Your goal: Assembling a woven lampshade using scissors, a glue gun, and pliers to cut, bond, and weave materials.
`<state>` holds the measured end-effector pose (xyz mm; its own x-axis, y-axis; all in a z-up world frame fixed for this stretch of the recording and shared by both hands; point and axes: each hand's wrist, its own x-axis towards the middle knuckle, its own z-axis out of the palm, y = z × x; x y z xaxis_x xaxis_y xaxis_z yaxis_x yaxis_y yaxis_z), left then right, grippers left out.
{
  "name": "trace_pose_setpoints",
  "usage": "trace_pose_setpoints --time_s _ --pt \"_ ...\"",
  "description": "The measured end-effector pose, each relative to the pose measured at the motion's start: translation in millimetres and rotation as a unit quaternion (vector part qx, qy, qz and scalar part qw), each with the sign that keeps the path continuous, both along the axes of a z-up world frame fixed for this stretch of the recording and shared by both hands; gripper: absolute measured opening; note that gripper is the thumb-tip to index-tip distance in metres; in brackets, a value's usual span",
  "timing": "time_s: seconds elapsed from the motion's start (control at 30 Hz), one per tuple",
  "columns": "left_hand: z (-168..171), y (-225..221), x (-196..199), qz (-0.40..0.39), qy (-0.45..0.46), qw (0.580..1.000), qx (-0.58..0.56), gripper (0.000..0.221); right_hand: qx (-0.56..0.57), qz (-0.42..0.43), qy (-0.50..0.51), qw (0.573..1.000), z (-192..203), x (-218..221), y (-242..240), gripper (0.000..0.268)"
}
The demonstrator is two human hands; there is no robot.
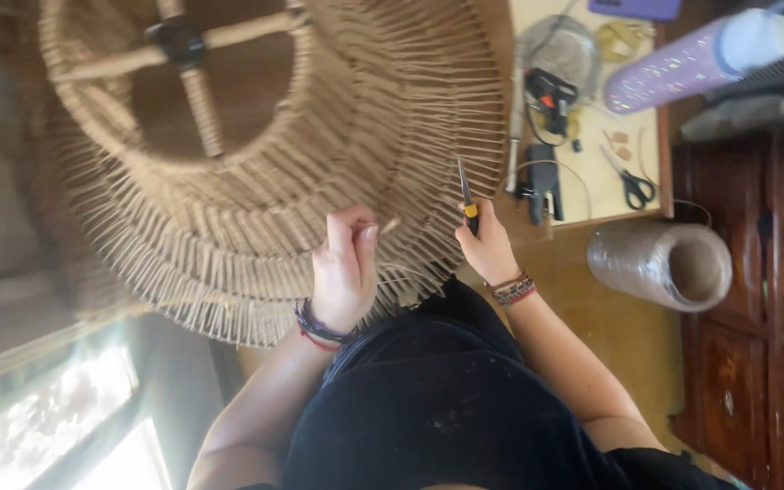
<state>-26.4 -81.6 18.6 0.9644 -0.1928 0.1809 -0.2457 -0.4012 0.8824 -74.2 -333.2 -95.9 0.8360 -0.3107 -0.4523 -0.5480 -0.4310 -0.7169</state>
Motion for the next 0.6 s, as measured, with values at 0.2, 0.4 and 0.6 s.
trace_pose_setpoints --time_s 0.2,0.4,0.6 --pt "28 -77 18 -0.069 -0.039 0.996 -0.048 0.004 -0.241 -0.085 -0.004 0.967 -129 -39 -131 0.069" --pt "20 -139 25 -0.084 -0.035 0.995 -0.044 0.003 -0.38 -0.081 0.078 0.918 -185 -50 -236 0.076" --pt "15 -187 31 -0.071 -0.019 0.997 -0.023 0.004 -0.395 -0.033 0.103 0.912 -179 -33 -263 0.08"
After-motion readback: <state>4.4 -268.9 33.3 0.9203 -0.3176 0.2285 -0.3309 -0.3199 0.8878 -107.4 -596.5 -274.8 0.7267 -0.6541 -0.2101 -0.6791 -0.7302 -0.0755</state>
